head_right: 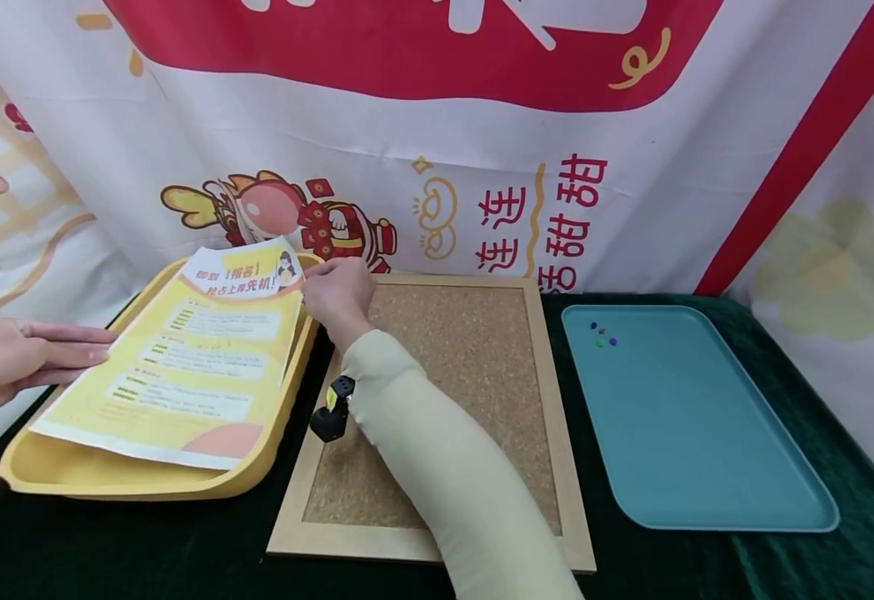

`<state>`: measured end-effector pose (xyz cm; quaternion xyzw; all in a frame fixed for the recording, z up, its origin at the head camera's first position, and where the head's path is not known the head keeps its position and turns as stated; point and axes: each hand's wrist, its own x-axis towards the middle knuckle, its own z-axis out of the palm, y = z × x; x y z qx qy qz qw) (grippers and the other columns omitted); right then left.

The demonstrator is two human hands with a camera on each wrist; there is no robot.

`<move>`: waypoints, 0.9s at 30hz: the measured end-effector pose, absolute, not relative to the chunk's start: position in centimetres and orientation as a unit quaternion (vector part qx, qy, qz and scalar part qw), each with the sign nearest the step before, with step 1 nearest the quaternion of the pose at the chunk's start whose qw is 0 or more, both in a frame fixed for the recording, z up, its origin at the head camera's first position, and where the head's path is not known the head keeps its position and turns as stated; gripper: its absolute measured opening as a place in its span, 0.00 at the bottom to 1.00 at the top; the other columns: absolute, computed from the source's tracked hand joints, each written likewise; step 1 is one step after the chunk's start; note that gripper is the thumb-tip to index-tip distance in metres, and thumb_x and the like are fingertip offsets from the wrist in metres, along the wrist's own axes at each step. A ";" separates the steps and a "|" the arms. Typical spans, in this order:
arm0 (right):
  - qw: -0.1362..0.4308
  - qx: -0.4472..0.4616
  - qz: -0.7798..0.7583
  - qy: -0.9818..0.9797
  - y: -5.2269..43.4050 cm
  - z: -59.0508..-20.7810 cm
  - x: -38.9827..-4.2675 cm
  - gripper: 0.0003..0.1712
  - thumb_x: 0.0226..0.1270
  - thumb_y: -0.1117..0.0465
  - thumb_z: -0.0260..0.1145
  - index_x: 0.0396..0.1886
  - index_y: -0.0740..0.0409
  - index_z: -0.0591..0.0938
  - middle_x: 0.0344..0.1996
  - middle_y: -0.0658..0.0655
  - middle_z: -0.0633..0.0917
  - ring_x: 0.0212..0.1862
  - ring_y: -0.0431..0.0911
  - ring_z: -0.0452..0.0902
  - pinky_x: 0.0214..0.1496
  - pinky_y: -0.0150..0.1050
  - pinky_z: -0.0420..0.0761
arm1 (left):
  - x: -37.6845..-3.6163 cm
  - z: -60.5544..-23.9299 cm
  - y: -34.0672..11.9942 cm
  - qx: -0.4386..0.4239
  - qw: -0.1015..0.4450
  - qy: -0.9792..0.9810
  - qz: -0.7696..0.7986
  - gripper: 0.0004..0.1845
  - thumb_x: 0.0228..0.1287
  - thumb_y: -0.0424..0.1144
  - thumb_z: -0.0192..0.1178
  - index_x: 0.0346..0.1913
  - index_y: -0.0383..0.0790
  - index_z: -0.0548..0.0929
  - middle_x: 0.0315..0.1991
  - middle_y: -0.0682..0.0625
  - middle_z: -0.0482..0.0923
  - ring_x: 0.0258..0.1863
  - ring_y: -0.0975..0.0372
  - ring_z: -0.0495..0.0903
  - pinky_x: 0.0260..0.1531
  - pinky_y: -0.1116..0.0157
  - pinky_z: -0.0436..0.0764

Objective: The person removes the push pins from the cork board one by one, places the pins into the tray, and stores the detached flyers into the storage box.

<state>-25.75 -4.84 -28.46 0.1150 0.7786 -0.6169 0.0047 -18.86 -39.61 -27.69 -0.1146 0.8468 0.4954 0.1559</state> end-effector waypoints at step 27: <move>-0.042 -0.061 -0.461 0.884 -4.4 -29.5 -24.6 0.08 0.75 0.60 0.70 0.48 0.56 0.91 0.44 0.52 0.91 0.44 0.42 0.84 0.45 0.34 0.86 | -19.1 -28.4 -36.3 -0.129 0.152 0.818 0.539 0.24 0.77 0.36 0.63 0.71 0.33 0.76 0.35 0.62 0.92 0.38 0.73 0.91 0.48 0.67 0.89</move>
